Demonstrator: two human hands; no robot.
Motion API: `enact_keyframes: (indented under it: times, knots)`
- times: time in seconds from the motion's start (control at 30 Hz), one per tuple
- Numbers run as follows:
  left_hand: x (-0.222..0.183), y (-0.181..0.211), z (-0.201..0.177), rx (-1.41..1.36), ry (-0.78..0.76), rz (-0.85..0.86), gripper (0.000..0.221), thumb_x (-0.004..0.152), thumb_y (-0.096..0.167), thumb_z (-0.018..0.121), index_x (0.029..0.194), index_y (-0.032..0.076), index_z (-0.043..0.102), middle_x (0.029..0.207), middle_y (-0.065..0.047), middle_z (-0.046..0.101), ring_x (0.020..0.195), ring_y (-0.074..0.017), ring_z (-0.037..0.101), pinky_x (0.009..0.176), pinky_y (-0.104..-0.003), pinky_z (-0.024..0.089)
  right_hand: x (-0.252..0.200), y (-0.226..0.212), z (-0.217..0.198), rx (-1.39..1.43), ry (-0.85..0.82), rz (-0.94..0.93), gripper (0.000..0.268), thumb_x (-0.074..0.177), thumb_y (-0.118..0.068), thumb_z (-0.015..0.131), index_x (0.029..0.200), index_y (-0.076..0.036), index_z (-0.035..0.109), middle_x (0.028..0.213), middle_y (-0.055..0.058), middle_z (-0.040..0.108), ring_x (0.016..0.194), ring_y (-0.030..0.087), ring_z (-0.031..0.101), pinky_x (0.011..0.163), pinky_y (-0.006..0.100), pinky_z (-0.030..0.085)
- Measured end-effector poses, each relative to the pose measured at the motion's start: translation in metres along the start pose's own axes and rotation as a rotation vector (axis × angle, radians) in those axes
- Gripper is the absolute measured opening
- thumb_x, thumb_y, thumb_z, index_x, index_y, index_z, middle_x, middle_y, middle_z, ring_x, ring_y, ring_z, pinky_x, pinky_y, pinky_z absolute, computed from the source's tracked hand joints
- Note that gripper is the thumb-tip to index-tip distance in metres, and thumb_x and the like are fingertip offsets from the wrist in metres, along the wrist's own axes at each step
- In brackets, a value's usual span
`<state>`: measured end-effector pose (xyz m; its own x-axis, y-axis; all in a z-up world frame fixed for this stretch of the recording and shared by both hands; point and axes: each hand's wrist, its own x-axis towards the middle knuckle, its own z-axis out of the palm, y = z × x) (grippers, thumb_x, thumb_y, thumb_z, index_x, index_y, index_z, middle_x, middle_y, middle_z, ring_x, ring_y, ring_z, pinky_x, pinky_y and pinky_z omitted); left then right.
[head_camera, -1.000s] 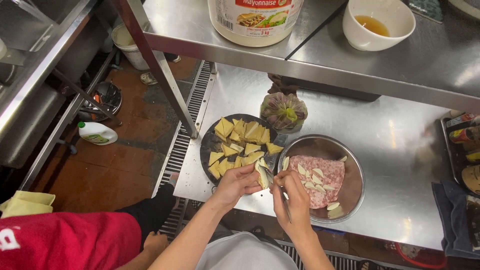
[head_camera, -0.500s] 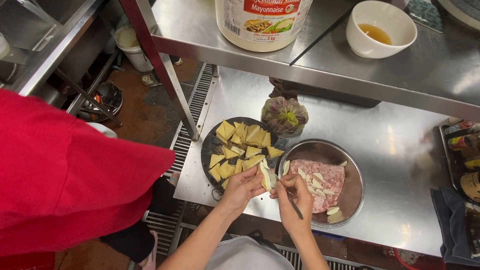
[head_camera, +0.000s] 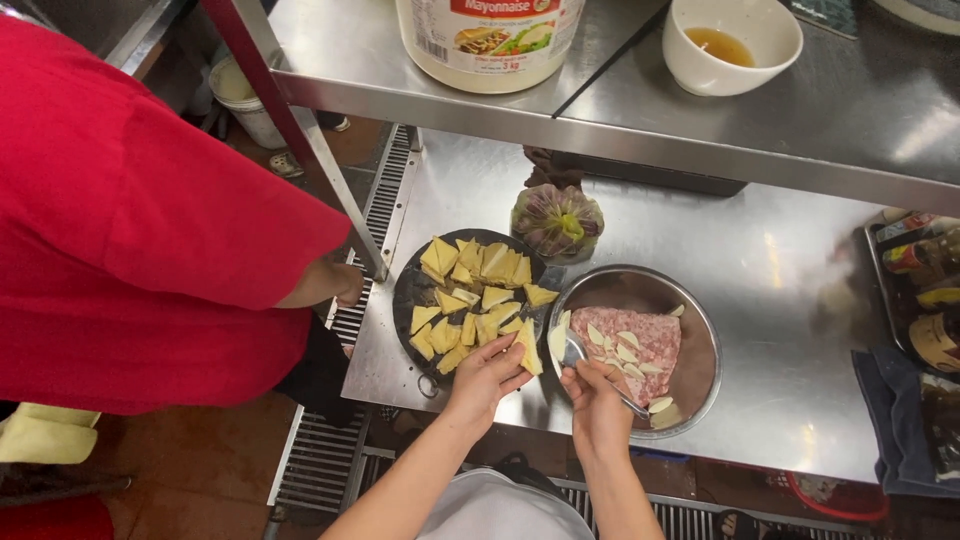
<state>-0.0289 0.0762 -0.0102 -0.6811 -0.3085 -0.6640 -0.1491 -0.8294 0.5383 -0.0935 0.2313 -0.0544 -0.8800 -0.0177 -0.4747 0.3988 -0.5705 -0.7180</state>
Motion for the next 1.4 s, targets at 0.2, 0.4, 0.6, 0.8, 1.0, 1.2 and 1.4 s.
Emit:
enact_keyframes:
  times: [0.2, 0.4, 0.6, 0.8, 1.0, 1.2, 1.4]
  knots:
    - [-0.011, 0.008, -0.010, 0.015, -0.008, -0.044, 0.065, 0.084, 0.011, 0.071, 0.145, -0.002, 0.055, 0.130, -0.015, 0.068, 0.113, -0.0225, 0.064, 0.109, -0.045, 0.052, -0.006, -0.061, -0.021, -0.611, 0.112, -0.898, 0.013, 0.103, 0.002, 0.058, 0.095, -0.005, 0.050, 0.098, 0.012, 0.058, 0.072, 0.020, 0.068, 0.071, 0.030, 0.059]
    - [-0.023, 0.020, -0.009, 0.090, 0.088, -0.090, 0.061, 0.086, 0.008, 0.069, 0.146, 0.001, 0.057, 0.133, -0.014, 0.067, 0.115, -0.0228, 0.064, 0.110, -0.040, 0.052, 0.073, -0.059, -0.138, -1.296, 0.020, -1.101, 0.006, 0.099, 0.005, 0.052, 0.101, 0.000, 0.049, 0.099, 0.016, 0.050, 0.088, 0.031, 0.051, 0.074, 0.043, 0.042]
    - [0.044, 0.036, -0.082, 0.410, 0.313, 0.259, 0.043, 0.084, 0.017, 0.078, 0.124, 0.002, 0.073, 0.136, -0.021, 0.065, 0.123, -0.0251, 0.066, 0.091, -0.039, 0.067, 0.057, -0.062, -0.165, -1.228, 0.183, -0.988, 0.011, 0.102, -0.006, 0.060, 0.110, 0.001, 0.059, 0.100, 0.017, 0.068, 0.096, 0.035, 0.066, 0.086, 0.047, 0.047]
    - [0.105, 0.076, -0.110, 0.780, 0.264, 0.309, 0.032, 0.087, 0.028, 0.077, 0.114, 0.010, 0.077, 0.142, -0.011, 0.060, 0.076, -0.0246, 0.078, 0.074, -0.030, 0.065, 0.053, -0.030, -0.184, -1.277, 0.327, -0.773, 0.014, 0.105, -0.013, 0.067, 0.106, 0.001, 0.064, 0.099, 0.016, 0.069, 0.093, 0.037, 0.069, 0.086, 0.049, 0.049]
    - [0.139, 0.083, -0.109, 1.398, 0.217, 0.400, 0.033, 0.091, 0.038, 0.075, 0.116, 0.016, 0.076, 0.122, -0.006, 0.057, 0.121, -0.0283, 0.062, 0.099, -0.044, 0.050, 0.021, -0.038, -0.161, -1.192, 0.348, -0.663, 0.006, 0.102, -0.008, 0.066, 0.104, -0.002, 0.067, 0.098, 0.015, 0.073, 0.079, 0.028, 0.072, 0.087, 0.038, 0.052]
    - [0.194, 0.121, -0.076, 1.192, 0.425, 0.557, 0.055, 0.098, 0.044, 0.060, 0.142, 0.011, 0.058, 0.146, -0.010, 0.049, 0.128, -0.0337, 0.056, 0.102, -0.049, 0.048, 0.007, -0.044, -0.158, -1.040, 0.359, -0.701, 0.009, 0.111, 0.001, 0.066, 0.106, 0.006, 0.062, 0.080, 0.020, 0.068, 0.064, 0.028, 0.069, 0.068, 0.034, 0.056]
    - [0.210, 0.142, -0.051, 2.258, -0.184, 0.615, 0.090, 0.085, -0.001, 0.073, 0.160, 0.025, 0.032, 0.171, -0.011, 0.011, 0.156, -0.0463, -0.004, 0.123, -0.069, 0.005, -0.001, -0.058, -0.141, -0.982, 0.385, -0.664, 0.011, 0.109, 0.004, 0.068, 0.102, 0.006, 0.059, 0.098, 0.020, 0.068, 0.068, 0.030, 0.069, 0.065, 0.036, 0.060]
